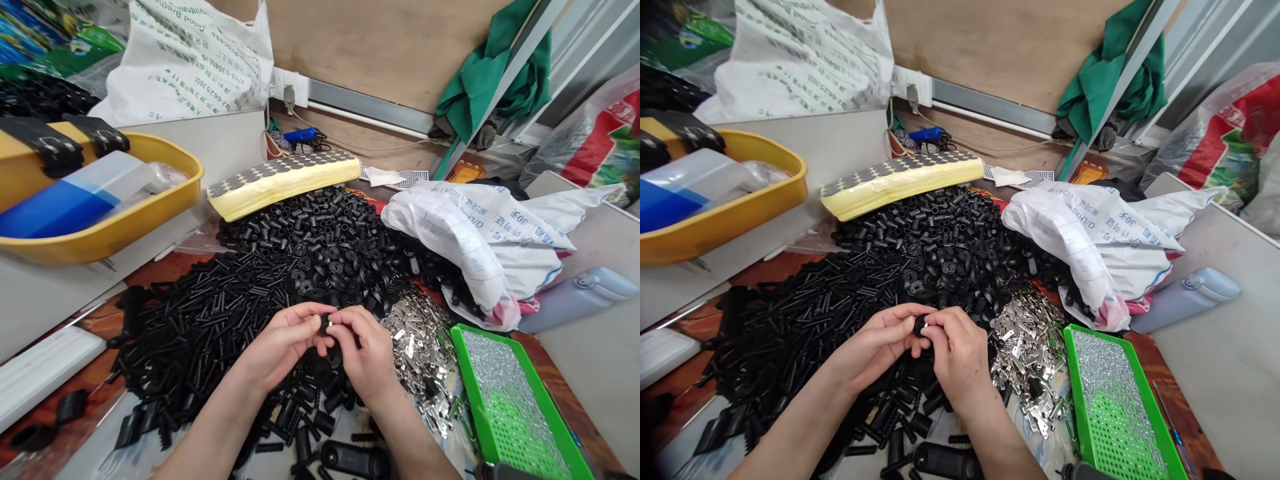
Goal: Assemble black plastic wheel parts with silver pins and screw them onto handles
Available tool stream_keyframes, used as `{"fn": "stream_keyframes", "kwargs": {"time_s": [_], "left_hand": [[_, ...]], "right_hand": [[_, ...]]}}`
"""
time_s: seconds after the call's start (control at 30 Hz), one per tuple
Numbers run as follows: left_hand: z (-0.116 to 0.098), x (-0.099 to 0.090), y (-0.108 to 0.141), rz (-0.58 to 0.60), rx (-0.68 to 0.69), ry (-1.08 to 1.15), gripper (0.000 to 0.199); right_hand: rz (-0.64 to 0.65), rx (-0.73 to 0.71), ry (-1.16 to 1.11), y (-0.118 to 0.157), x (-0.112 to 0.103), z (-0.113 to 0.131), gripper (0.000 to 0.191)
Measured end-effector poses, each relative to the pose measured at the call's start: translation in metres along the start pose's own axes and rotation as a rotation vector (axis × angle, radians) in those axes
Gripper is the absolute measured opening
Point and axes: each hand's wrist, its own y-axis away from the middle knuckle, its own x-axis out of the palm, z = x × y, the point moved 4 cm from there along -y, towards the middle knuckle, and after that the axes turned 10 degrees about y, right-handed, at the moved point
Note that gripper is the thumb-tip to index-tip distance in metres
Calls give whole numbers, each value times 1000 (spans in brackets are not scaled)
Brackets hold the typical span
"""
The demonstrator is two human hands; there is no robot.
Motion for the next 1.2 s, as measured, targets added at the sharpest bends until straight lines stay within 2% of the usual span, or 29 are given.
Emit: {"fn": "stream_keyframes", "kwargs": {"time_s": [0.33, 0.63, 0.7, 0.8, 0.93, 1.03, 1.2], "left_hand": [[2, -2, -2, -13, -14, 11, 31], [6, -4, -2, -29, 6, 19, 31], [6, -4, -3, -37, 2, 25, 31], [5, -2, -3, -36, 0, 22, 30], [4, 1, -2, -25, -7, 20, 29], [4, 2, -1, -25, 5, 23, 29], [1, 3, -1, -3, 17, 46, 29]], "right_hand": [[6, 66, -178, -4, -1, -2, 13], [41, 239, -250, -5, 0, -8, 13], [11, 215, -208, -4, 0, -6, 13], [-26, 106, -131, -2, 0, -3, 16], [-16, -19, -55, 1, 0, -2, 17], [-20, -1, -63, 1, -1, -2, 18], [-28, 137, -155, -2, -3, -5, 16]]}}
